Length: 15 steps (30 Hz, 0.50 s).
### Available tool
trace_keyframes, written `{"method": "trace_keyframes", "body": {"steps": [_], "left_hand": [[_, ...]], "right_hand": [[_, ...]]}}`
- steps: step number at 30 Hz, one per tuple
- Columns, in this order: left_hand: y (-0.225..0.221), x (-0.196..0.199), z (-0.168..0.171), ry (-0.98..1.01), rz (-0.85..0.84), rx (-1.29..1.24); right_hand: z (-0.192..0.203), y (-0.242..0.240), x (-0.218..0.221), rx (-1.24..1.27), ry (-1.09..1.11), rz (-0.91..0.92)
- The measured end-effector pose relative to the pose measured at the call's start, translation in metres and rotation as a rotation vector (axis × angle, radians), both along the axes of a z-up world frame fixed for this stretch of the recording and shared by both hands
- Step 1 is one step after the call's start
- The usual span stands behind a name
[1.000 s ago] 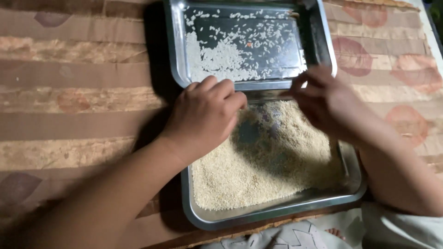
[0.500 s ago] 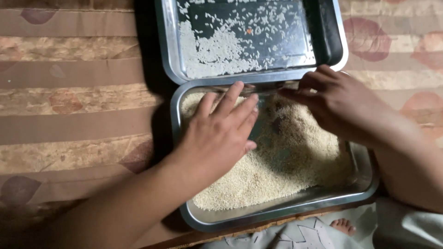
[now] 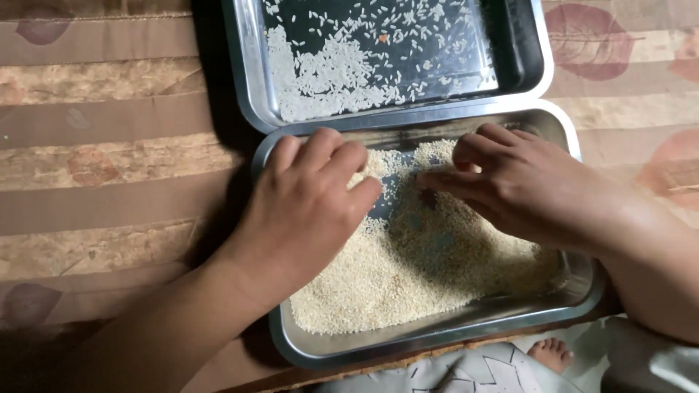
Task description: Manually sorting small grains in a metal tray to remove impurities by hand.
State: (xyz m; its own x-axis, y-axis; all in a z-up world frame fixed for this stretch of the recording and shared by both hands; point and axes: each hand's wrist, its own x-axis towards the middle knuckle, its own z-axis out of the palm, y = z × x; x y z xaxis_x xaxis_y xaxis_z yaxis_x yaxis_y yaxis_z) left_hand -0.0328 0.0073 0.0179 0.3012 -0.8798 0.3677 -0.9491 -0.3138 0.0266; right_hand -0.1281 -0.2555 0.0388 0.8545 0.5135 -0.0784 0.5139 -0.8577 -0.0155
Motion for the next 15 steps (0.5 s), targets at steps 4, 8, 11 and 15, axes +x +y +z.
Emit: {"method": "trace_keyframes", "body": {"steps": [4, 8, 11, 15], "left_hand": [[-0.003, -0.001, -0.002, -0.02, -0.04, -0.116], [-0.004, -0.001, -0.01, 0.005, -0.057, -0.126], [-0.004, -0.001, -0.007, 0.019, -0.056, -0.101], [-0.002, -0.001, -0.007, 0.029, -0.064, -0.072]], "right_hand": [[-0.01, 0.005, 0.002, -0.047, -0.031, -0.016], [-0.017, 0.012, 0.002, -0.133, 0.017, 0.002], [-0.019, 0.013, 0.002, -0.146, 0.075, 0.011], [-0.015, 0.016, 0.001, -0.035, -0.142, 0.043]]}}
